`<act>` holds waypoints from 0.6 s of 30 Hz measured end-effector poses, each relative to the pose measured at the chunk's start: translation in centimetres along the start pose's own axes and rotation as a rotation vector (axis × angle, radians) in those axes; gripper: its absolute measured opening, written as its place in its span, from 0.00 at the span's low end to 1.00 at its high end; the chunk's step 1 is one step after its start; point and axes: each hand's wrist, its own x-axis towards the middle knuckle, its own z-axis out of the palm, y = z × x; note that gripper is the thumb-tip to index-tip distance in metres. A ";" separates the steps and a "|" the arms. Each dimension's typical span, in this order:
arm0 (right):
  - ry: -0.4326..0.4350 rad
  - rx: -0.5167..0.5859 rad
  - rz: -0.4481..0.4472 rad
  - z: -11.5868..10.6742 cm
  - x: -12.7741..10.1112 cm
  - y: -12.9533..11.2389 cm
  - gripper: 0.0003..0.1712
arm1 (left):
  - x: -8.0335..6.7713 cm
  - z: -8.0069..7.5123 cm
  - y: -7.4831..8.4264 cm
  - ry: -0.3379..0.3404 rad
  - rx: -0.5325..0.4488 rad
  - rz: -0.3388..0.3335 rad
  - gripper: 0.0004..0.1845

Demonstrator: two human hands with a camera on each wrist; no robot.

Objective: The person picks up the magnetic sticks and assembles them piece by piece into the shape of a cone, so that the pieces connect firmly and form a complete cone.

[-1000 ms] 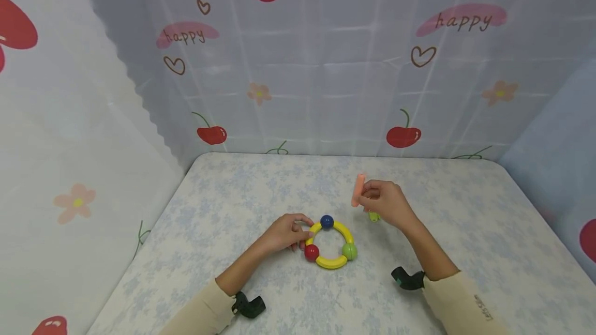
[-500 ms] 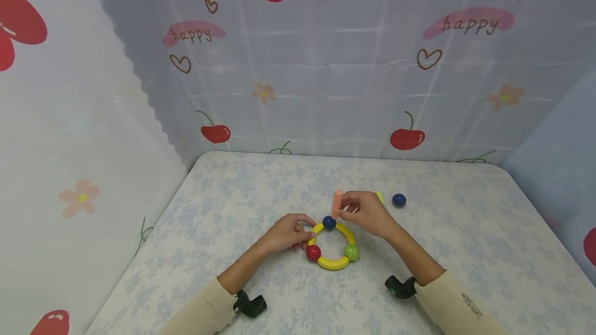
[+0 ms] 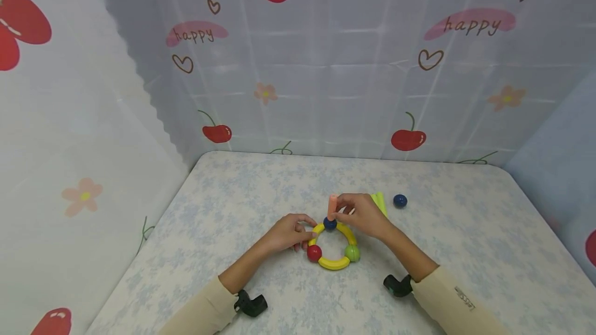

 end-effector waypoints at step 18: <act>-0.296 0.080 0.036 -0.1 -0.3 1.5 0.16 | -1.6 -1.1 2.6 -0.209 0.206 0.000 0.43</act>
